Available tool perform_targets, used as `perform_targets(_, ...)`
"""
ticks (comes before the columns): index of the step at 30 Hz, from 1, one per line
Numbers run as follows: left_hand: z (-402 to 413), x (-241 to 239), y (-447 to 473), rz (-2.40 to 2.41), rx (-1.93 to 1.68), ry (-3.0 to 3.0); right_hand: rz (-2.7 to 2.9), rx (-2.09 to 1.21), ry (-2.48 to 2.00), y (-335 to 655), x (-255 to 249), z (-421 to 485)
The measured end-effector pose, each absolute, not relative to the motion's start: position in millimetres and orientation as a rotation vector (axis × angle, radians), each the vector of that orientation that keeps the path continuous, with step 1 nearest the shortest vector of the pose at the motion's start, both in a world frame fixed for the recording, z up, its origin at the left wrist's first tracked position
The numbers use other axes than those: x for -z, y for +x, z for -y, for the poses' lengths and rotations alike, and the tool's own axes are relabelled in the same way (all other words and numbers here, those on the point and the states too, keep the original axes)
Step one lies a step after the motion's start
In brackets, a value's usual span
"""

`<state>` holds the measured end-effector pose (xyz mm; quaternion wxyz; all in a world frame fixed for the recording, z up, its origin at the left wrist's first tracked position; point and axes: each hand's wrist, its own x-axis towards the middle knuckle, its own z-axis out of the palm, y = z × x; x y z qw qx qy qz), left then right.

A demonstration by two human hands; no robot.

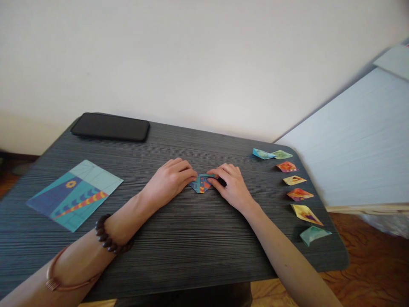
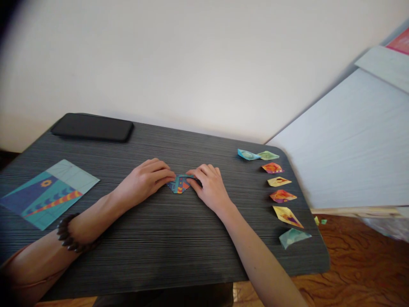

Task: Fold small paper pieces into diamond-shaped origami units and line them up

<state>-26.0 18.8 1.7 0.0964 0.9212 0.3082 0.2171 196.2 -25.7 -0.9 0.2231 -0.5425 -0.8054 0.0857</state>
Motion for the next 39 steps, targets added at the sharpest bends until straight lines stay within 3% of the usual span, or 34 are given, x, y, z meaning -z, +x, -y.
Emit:
perform_targets(13, -15.6, -13.6, -36.8, -0.727, -0.4, 2.988, 2.468, 0.036, -1.376, 207.0, -3.2, 33.8)
perform_targets(22, 2.0, -27.1, -25.2, -0.916, -0.364, 3.078, 2.328, 0.141, -1.541, 188.4, -3.3, 48.8)
perform_targets(39, 9.3, -29.3, -18.1, -1.06, -0.277, 3.022, 1.92, -0.226, -1.768, 164.2, 0.9, 29.5)
